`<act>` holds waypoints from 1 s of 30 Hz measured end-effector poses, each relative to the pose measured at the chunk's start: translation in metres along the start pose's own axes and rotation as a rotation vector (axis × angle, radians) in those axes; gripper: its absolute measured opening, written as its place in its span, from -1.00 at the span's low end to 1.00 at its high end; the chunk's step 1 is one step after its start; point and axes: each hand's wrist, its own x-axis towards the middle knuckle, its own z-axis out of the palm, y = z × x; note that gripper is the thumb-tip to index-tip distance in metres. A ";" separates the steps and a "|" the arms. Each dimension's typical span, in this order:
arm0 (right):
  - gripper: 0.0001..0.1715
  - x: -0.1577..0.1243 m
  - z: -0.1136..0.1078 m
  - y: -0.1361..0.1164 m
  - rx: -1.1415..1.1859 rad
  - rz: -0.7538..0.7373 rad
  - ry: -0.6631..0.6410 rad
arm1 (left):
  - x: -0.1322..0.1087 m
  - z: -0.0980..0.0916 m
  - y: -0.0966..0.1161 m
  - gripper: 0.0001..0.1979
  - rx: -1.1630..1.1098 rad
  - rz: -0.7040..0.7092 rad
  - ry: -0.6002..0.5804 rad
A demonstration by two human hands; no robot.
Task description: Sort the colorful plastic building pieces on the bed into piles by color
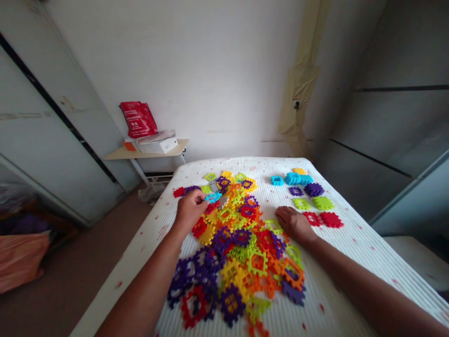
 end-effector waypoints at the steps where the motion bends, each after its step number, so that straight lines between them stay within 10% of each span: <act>1: -0.72 0.000 -0.001 -0.003 -0.026 0.019 -0.003 | -0.013 -0.001 0.002 -0.91 -0.014 0.015 0.021; 16: -0.71 0.020 -0.002 -0.042 0.104 0.145 0.068 | -0.078 0.012 0.014 -0.83 -0.049 0.465 0.240; 24: -0.55 0.039 -0.048 -0.097 0.678 -0.193 -0.061 | -0.084 0.022 0.018 -0.80 0.041 0.630 0.228; 30: -0.41 0.049 -0.055 -0.136 0.514 -0.347 -0.174 | -0.088 0.022 0.022 -0.81 0.074 0.695 0.228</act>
